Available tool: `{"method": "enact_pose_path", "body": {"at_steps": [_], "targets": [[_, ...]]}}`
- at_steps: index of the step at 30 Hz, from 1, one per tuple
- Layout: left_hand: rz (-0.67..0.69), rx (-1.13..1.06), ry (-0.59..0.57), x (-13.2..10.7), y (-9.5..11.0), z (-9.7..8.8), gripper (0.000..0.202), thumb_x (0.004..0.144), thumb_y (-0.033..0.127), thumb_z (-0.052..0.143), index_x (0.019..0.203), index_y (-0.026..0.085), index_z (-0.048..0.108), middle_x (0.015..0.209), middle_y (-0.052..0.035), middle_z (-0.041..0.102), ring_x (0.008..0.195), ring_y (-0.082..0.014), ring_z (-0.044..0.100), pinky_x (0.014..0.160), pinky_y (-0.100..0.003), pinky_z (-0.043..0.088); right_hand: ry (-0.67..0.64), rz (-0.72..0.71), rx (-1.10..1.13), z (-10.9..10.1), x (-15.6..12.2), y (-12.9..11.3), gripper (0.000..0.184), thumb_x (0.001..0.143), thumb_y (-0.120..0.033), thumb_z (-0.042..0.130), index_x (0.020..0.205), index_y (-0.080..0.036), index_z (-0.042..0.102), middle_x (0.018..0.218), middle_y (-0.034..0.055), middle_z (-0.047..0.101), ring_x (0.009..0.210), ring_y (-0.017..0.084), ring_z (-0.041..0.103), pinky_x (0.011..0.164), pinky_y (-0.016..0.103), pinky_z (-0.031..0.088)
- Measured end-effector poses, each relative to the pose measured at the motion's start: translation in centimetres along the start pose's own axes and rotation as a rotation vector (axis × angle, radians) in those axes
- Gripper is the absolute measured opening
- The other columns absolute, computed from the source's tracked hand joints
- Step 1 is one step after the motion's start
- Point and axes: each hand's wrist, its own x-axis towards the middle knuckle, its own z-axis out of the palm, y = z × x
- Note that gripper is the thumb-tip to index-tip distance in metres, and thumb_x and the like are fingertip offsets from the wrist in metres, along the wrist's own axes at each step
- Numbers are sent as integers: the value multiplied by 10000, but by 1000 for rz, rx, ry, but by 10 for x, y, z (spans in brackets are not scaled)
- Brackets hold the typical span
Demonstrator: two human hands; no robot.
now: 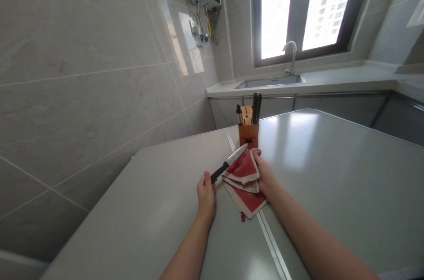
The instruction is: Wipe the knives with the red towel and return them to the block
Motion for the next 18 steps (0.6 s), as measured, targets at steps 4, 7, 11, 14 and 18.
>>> {"method": "enact_pose_path", "body": {"at_steps": [4, 7, 11, 14, 18], "targets": [[21, 44, -81, 1, -2, -2, 484, 794, 608, 389, 673, 149, 481, 526, 53, 381, 453, -68, 310, 430, -186, 218, -56, 100, 17, 17, -17, 4, 252, 642, -363, 725, 774, -207, 578, 647, -4, 654, 580, 158, 611, 595, 302, 513], [61, 72, -127, -1, -1, -2, 470, 812, 586, 380, 647, 152, 452, 527, 52, 370, 467, -70, 314, 445, -189, 231, -131, 127, -28, 21, -23, 7, 243, 634, -349, 734, 756, -195, 591, 619, -23, 631, 561, 133, 592, 604, 278, 492], [73, 93, -187, -3, 2, 0, 450, 823, 569, 374, 639, 162, 421, 535, 51, 373, 486, -79, 320, 466, -193, 248, -231, 116, -142, 17, -22, 13, 244, 655, -362, 715, 772, -178, 606, 658, -12, 636, 586, 120, 580, 618, 263, 472], [87, 121, -280, -3, 3, 2, 417, 829, 540, 391, 668, 159, 444, 575, 44, 383, 522, -87, 329, 491, -195, 271, -307, 99, -232, 14, -20, 18, 235, 677, -356, 697, 800, -176, 609, 688, -12, 634, 600, 109, 571, 616, 250, 459], [146, 197, -394, -3, 4, 2, 385, 850, 484, 393, 658, 154, 448, 607, 36, 382, 571, -95, 335, 530, -202, 288, -344, 73, -285, 13, -21, 19, 243, 667, -358, 702, 812, -185, 612, 736, -11, 637, 631, 110, 573, 644, 255, 454]]}}
